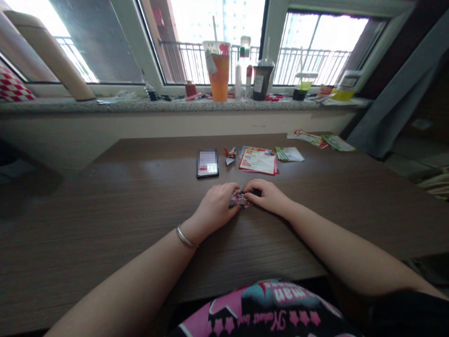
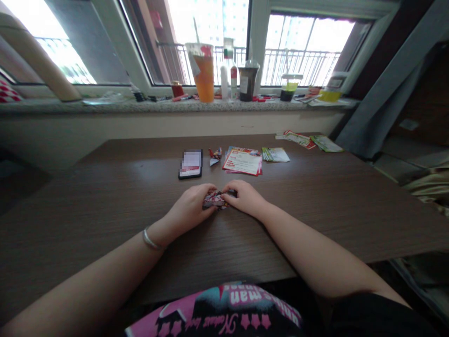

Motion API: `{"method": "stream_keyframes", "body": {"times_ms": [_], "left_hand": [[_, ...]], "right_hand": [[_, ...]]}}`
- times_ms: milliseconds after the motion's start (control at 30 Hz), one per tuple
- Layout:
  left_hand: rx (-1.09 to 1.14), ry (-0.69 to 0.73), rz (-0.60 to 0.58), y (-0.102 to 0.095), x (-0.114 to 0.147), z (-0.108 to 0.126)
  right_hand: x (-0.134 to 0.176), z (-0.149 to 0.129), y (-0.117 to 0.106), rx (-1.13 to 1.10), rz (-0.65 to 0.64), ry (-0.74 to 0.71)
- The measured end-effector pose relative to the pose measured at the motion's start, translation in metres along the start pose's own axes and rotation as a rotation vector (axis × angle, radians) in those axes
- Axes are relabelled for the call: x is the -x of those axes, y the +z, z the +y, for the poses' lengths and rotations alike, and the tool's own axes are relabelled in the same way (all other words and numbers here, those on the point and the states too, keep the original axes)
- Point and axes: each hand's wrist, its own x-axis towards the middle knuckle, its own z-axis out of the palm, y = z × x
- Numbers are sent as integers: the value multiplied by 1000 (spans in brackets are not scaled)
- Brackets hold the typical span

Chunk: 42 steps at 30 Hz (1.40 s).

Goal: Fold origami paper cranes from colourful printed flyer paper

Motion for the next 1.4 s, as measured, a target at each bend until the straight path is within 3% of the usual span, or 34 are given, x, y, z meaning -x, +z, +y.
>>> {"method": "stream_keyframes", "body": {"times_ms": [167, 433, 733, 1400], "left_hand": [[13, 8, 31, 0, -1, -1], [18, 10, -21, -3, 0, 1], [-61, 43, -42, -3, 1, -3], [-214, 75, -117, -5, 0, 0]], "right_hand": [[2, -6, -2, 71, -3, -13], [7, -14, -3, 268, -62, 48], [6, -11, -5, 517, -102, -160], [3, -20, -3, 713, -204, -353]]}}
